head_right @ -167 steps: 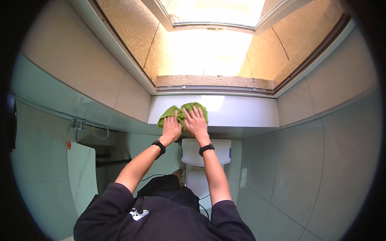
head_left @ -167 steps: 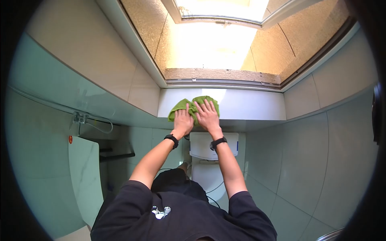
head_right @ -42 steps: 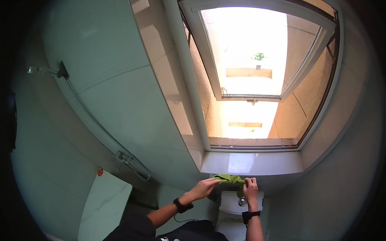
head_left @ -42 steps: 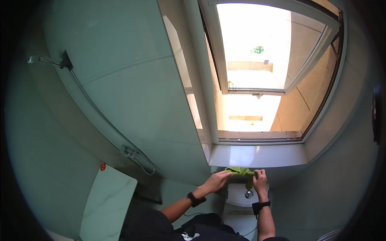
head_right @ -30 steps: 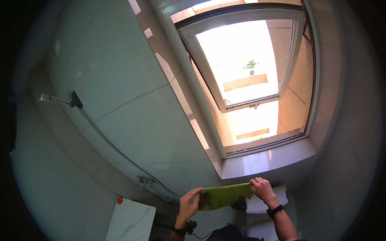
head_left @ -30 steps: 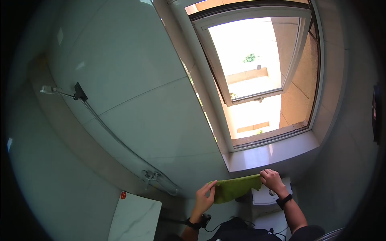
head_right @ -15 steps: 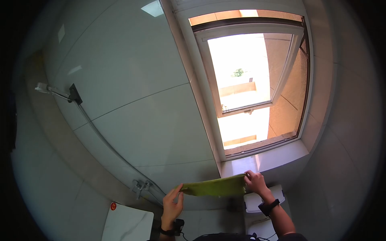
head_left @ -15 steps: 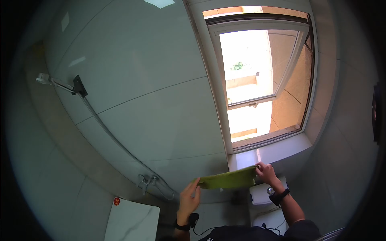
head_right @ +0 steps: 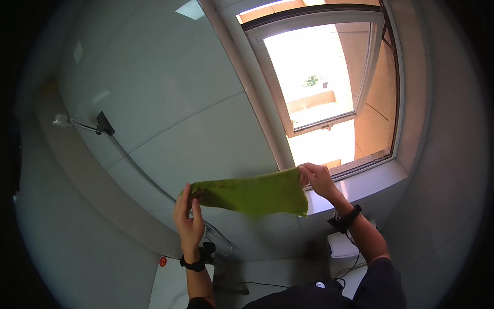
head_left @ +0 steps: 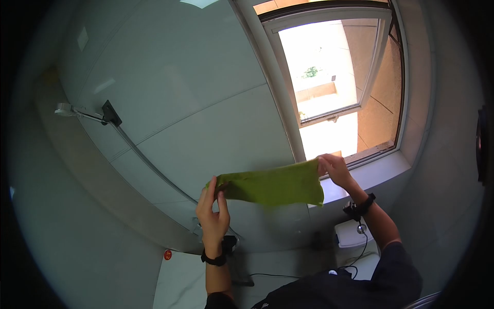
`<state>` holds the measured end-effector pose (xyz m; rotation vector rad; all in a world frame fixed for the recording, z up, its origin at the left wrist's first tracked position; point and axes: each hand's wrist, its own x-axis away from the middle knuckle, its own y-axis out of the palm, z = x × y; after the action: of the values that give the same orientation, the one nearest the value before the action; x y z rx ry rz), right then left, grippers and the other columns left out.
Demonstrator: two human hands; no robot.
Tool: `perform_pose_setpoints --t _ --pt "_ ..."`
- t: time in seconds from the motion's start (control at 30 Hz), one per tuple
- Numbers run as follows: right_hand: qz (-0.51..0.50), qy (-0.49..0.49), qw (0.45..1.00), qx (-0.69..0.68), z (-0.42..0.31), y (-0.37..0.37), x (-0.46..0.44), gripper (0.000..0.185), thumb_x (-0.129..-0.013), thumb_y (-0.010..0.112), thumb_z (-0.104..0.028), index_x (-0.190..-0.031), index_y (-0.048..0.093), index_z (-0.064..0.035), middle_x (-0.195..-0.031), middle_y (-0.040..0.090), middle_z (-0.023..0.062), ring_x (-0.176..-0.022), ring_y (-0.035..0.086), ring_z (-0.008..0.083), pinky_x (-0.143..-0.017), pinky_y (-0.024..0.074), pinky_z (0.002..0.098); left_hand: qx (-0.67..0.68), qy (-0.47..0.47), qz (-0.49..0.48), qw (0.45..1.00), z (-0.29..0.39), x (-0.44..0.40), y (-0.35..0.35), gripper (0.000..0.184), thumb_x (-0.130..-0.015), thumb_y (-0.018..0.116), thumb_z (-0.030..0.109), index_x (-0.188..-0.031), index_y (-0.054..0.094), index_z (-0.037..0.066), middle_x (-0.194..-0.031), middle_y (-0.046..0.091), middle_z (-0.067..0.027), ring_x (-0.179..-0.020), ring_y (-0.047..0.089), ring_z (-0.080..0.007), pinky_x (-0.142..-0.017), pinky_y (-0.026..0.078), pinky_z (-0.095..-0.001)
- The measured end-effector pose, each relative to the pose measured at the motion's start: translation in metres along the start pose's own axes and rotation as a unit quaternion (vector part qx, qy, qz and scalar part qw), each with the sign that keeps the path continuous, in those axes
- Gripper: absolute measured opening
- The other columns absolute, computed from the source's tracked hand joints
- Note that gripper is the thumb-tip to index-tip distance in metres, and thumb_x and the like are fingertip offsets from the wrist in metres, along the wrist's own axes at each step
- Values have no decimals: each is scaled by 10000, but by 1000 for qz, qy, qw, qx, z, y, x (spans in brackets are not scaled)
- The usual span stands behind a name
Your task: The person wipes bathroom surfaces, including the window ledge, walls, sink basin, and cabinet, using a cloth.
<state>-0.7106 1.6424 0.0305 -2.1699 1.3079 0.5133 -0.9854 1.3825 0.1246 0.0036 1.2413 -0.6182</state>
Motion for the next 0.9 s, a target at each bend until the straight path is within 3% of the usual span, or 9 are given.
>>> perform_pose_setpoints --t 0.07,0.17,0.27,0.33,0.43,0.57,0.67,0.8,0.9 --pt "83 -37 995 -37 -18 1 -30 246 -1054 546 -139 -1019 686 60 -731 659 48 -652 634 97 -602 523 247 -30 -16 -2 999 12 -9 -2 429 -1003 498 -45 -1430 519 -4 -1208 618 -137 -1061 678 -206 -892 540 -299" --pt "180 -87 980 -17 -33 -6 -81 175 -1022 601 -128 -1087 686 10 -829 688 68 -778 649 110 -679 521 271 -57 -1 75 996 31 -33 13 444 -994 503 -48 -1436 503 -6 -1196 624 -138 -1055 672 -201 -883 537 -300" --pt "259 -240 934 48 -65 -8 -137 169 -990 628 -109 -1086 673 23 -966 689 160 -824 677 266 -736 527 319 -98 60 151 982 27 -68 31 482 -966 551 -24 -1442 474 -17 -1221 606 -165 -979 650 -212 -814 531 -316" --pt "251 -245 937 4 -83 -13 -173 163 -981 629 -106 -1092 680 2 -1011 693 151 -910 678 284 -779 534 350 -123 91 197 968 24 -97 48 521 -957 576 -1 -1458 435 -28 -1219 596 -176 -974 636 -234 -821 527 -331" --pt "277 -309 908 55 -101 -23 -216 316 -914 615 -68 -1228 636 -50 -1137 668 155 -1094 616 359 -963 492 414 -145 78 217 962 26 -130 67 586 -945 599 25 -1478 366 -46 -1254 546 -201 -1038 616 -277 -863 525 -363" --pt "299 -346 885 89 -118 -20 -289 481 -927 636 -178 -1377 514 -59 -1279 598 179 -1168 587 393 -1002 483 446 -158 106 254 948 14 -200 88 573 -943 609 61 -1439 365 -90 -1298 490 -237 -1084 596 -325 -879 518 -398" --pt "265 -285 919 60 -128 -19 -321 571 -983 584 -331 -1461 426 -63 -1392 540 180 -1291 524 386 -1084 430 446 -244 161 273 917 5 -255 103 618 -942 641 159 -1408 363 -135 -1309 496 -296 -1192 516 -433 -1035 429 -463" --pt "111 -213 971 13 -89 -5 -353 643 -1054 394 -485 -1563 308 -102 -1596 355 165 -1491 306 336 -1225 246 405 -313 127 222 914 -16 -287 154 663 -973 612 321 -1417 364 -104 -1317 470 -295 -1224 473 -453 -997 434 -519" --pt "56 -220 971 -78 -33 38 -412 632 -1068 344 -487 -1573 296 -111 -1619 322 154 -1507 276 331 -1232 228 394 -372 102 206 899 -77 -318 209 696 -1001 544 399 -1440 346 -103 -1357 435 -328 -1279 411 -496 -1056 364 -574"
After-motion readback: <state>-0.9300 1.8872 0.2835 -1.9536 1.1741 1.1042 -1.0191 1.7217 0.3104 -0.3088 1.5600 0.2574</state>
